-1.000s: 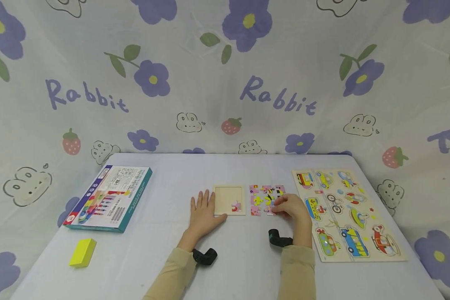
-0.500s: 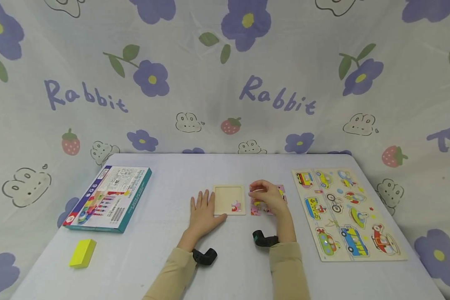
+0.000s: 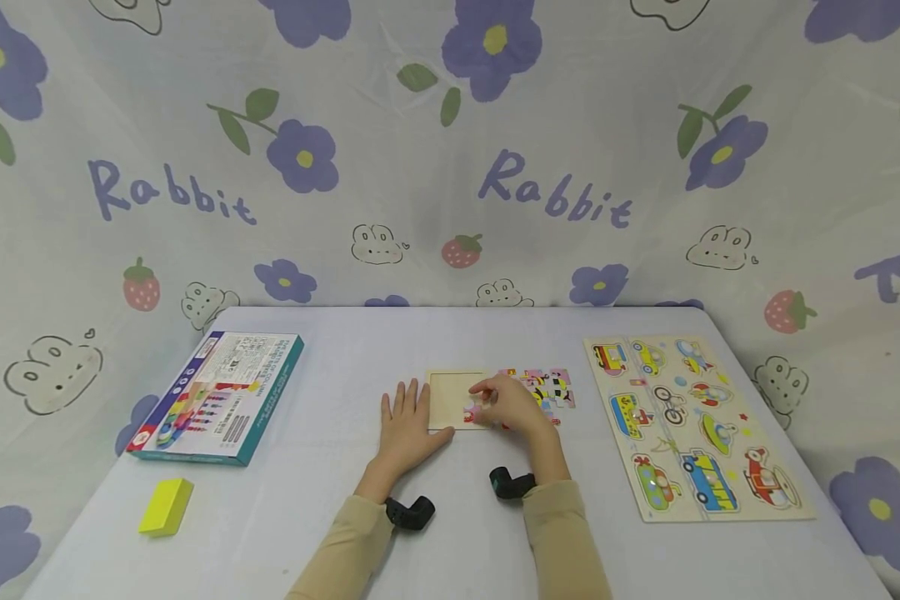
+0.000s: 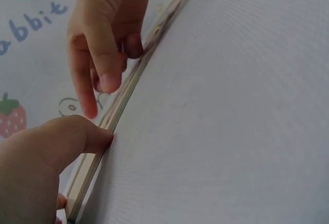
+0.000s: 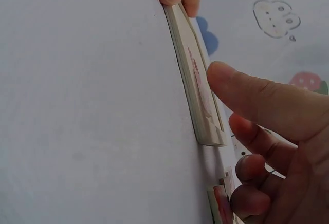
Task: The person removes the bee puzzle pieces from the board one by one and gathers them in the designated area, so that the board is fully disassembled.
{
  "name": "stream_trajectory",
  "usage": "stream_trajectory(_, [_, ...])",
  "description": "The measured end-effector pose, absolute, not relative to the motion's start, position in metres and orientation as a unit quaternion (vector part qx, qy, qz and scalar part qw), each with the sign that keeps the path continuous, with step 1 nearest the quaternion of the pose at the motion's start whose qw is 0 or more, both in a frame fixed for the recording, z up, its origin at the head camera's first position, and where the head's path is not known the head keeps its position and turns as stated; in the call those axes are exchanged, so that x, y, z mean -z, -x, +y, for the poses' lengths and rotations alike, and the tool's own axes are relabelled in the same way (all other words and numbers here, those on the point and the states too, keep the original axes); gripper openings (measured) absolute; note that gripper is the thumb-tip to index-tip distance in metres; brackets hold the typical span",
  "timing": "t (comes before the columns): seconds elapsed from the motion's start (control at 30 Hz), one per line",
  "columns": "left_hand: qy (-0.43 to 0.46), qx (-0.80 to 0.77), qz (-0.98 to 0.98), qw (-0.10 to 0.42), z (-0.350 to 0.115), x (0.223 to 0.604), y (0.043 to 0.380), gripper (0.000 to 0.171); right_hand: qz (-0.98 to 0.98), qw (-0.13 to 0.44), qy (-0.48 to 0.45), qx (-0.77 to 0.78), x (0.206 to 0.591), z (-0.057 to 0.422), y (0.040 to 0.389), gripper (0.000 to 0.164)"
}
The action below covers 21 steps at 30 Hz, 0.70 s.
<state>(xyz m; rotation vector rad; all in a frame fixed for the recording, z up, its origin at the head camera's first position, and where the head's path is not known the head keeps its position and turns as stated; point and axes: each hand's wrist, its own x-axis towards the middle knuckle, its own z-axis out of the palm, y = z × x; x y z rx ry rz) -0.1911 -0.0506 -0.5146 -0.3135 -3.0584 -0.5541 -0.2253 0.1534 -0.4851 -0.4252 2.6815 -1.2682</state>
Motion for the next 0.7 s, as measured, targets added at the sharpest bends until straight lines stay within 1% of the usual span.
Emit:
stream_trajectory(0.17, [0.100,0.179,-0.979,0.010,-0.0503,0.5158,0.1916,0.091,0.919,0.078,0.139,0.360,0.4800,0.1499,0.2224,0.034])
stream_trajectory(0.33, [0.104,0.187,-0.977,0.022,-0.0508,0.5161,0.1923,0.089,0.924,0.083,0.132,0.348,0.4777,0.1482,0.2206,0.032])
stream_trajectory(0.53, [0.112,0.212,-0.970,0.049,-0.0516,0.5146,0.1925,0.078,0.915,0.086,0.140,0.369,0.4785,0.1477,0.2214,0.034])
stream_trajectory(0.7, [0.120,0.211,-0.968,0.061,-0.0517,0.5137,0.1927,0.069,0.890,0.104,0.147,0.419,0.4784,0.1478,0.2220,0.037])
